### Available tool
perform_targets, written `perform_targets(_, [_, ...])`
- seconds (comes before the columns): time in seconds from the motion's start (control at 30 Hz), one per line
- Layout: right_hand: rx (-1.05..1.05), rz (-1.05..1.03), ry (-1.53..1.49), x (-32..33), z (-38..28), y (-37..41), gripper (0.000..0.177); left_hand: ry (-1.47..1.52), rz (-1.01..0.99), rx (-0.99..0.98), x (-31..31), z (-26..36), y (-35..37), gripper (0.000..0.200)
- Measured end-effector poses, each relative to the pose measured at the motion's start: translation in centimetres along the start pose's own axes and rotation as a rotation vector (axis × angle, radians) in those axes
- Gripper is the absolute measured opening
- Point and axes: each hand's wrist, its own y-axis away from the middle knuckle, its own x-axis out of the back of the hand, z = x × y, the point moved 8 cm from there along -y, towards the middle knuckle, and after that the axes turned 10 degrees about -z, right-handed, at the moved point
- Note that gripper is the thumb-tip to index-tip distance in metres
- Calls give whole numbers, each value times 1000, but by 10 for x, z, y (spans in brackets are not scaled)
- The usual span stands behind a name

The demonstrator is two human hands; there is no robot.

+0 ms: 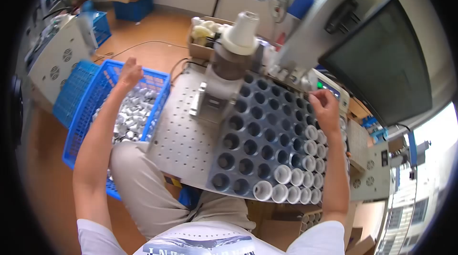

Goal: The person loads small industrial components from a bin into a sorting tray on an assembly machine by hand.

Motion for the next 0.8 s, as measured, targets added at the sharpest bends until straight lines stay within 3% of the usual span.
perform_targets(0.03, [-51,-11,45,10,9,9,15,-263,-205,-158,-23,32,-13,19])
perform_targets(0.1, [-131,-56,137,26,26,24,20,146,-140,107,-34,52,-23,24])
perform_targets(0.17, [-267,-167,248,37,38,42,28,95,-189,102,-70,52,-24,24])
perform_targets(0.27, [-356,-326,372,33,62,57,42,-14,-330,60,-105,36,5,21])
perform_targets(0.33, [-389,-412,432,21,71,69,51,111,-461,148,-137,-19,8,22])
perform_targets(0.47, [-313,-414,484,3,83,66,58,151,-410,112,-119,-31,13,24])
perform_targets(0.57, [-354,-502,601,3,78,59,54,339,-464,275,-105,-14,21,25])
perform_targets(0.67, [-484,-379,563,32,56,38,49,344,-464,262,-120,-28,18,19])
perform_targets(0.8, [-272,-113,271,34,72,18,48,493,-445,292,-135,-56,15,15])
